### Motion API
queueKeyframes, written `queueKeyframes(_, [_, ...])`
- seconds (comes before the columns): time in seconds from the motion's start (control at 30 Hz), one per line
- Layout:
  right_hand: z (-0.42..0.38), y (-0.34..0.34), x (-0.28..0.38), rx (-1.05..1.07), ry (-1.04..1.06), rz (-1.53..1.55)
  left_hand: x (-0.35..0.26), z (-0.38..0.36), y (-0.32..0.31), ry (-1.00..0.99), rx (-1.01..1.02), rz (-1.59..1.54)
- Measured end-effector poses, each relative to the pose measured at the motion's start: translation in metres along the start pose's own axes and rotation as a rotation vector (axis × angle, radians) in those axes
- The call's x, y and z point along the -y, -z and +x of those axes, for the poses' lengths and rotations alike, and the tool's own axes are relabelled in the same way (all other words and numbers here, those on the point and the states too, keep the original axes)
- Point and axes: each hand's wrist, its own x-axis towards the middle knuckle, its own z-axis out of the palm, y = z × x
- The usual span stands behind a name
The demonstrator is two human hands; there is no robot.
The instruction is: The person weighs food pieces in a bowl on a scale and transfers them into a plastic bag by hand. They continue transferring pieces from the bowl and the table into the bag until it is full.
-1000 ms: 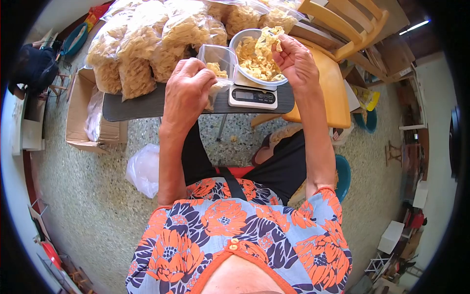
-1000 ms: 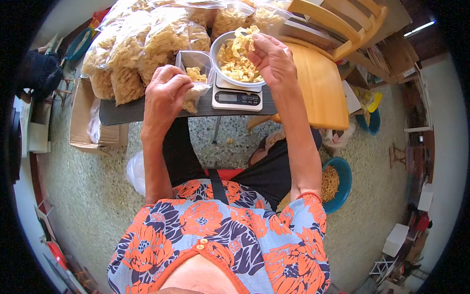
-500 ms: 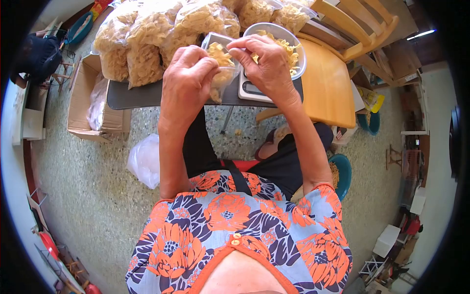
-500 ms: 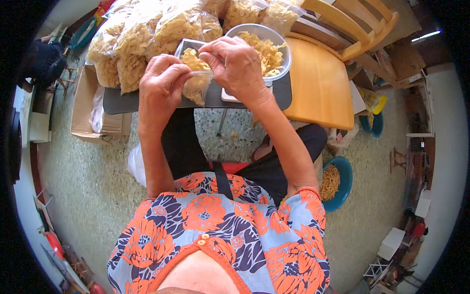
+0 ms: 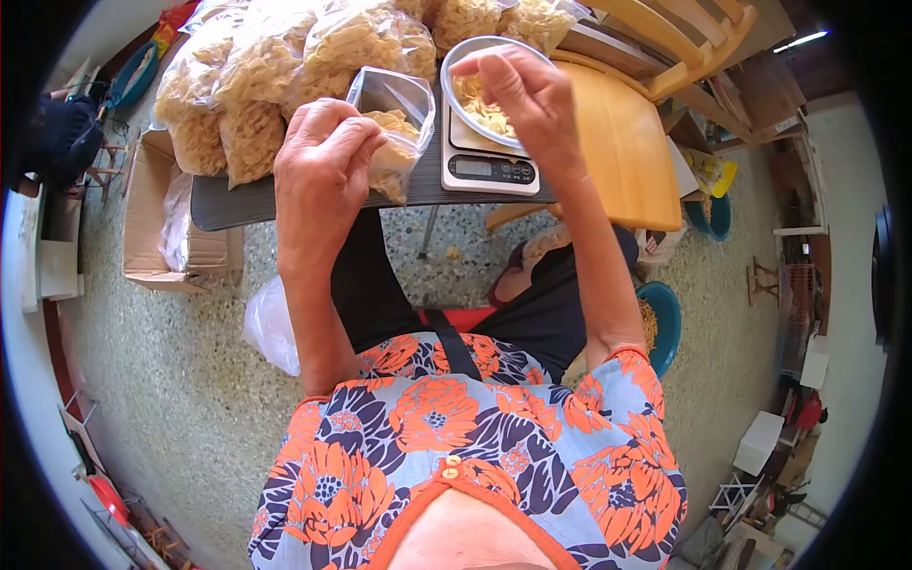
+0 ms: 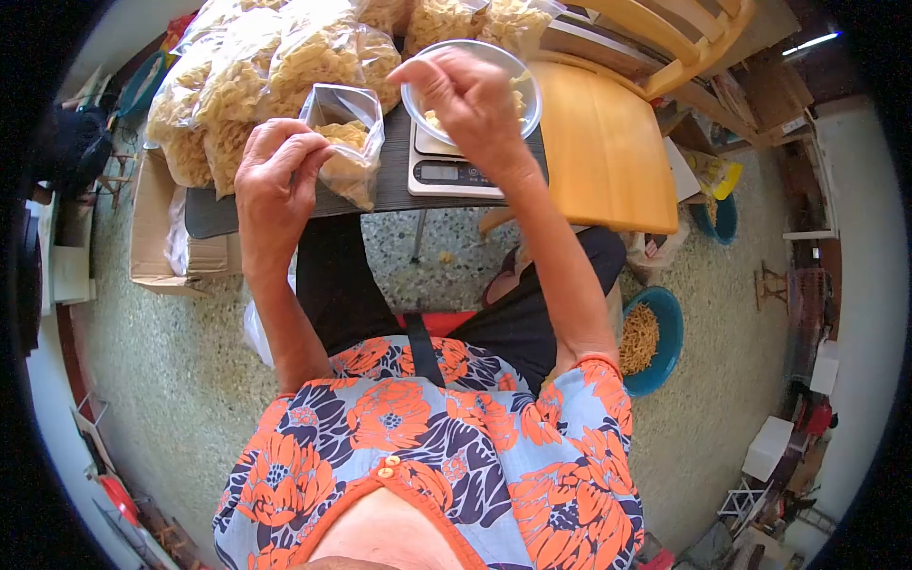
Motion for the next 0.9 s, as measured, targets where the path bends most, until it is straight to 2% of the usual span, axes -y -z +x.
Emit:
queueKeyframes(0.03, [0.002,0.006,-0.014,-0.102,-0.052,-0.055,0.001,-0.001,0.0,0.002,-0.002,-0.001])
queueKeyframes(0.07, [0.004,0.016,-0.02,-0.101,-0.051,-0.056,0.001,-0.001,-0.001,0.003,-0.003,-0.002])
queueKeyframes(0.13, [0.006,0.041,-0.029,-0.163,-0.058,-0.439,0.002,-0.001,0.0,-0.006,-0.001,0.009])
queueKeyframes(0.17, [0.005,0.054,-0.039,-0.161,-0.058,-0.44,0.002,-0.002,-0.001,-0.004,-0.002,0.008])
queueKeyframes(0.23, [0.001,0.072,-0.056,-0.044,0.005,-0.692,0.002,-0.002,-0.004,0.01,0.006,-0.01])
queueKeyframes(0.27, [-0.001,0.075,-0.06,-0.042,0.005,-0.693,0.002,-0.002,-0.005,0.011,0.005,-0.011])
queueKeyframes(0.33, [-0.003,0.078,-0.065,0.077,-0.118,-0.856,0.001,-0.001,-0.006,-0.018,0.014,0.004])
queueKeyframes(0.57, [-0.005,0.06,-0.086,0.076,-0.176,-0.901,-0.001,-0.001,-0.008,-0.009,0.034,0.006])
queueKeyframes(0.67, [-0.003,0.055,-0.079,0.09,-0.126,-0.856,-0.002,-0.002,-0.007,-0.008,0.022,0.005])
queueKeyframes(0.73, [-0.007,0.052,-0.069,0.084,0.096,-0.851,-0.002,-0.001,-0.006,-0.016,0.034,0.021])
queueKeyframes(0.77, [-0.009,0.053,-0.065,0.084,0.096,-0.853,-0.002,-0.001,-0.007,-0.016,0.033,0.02])
queueKeyframes(0.83, [-0.012,0.053,-0.06,-0.028,0.232,-0.887,-0.001,-0.002,-0.007,-0.008,0.044,0.004])
queueKeyframes(0.87, [-0.011,0.055,-0.062,-0.028,0.234,-0.887,-0.001,-0.002,-0.008,-0.008,0.042,0.005])
queueKeyframes(0.9, [-0.011,0.059,-0.069,-0.118,0.155,-0.746,-0.001,-0.002,-0.009,-0.012,0.044,0.005])
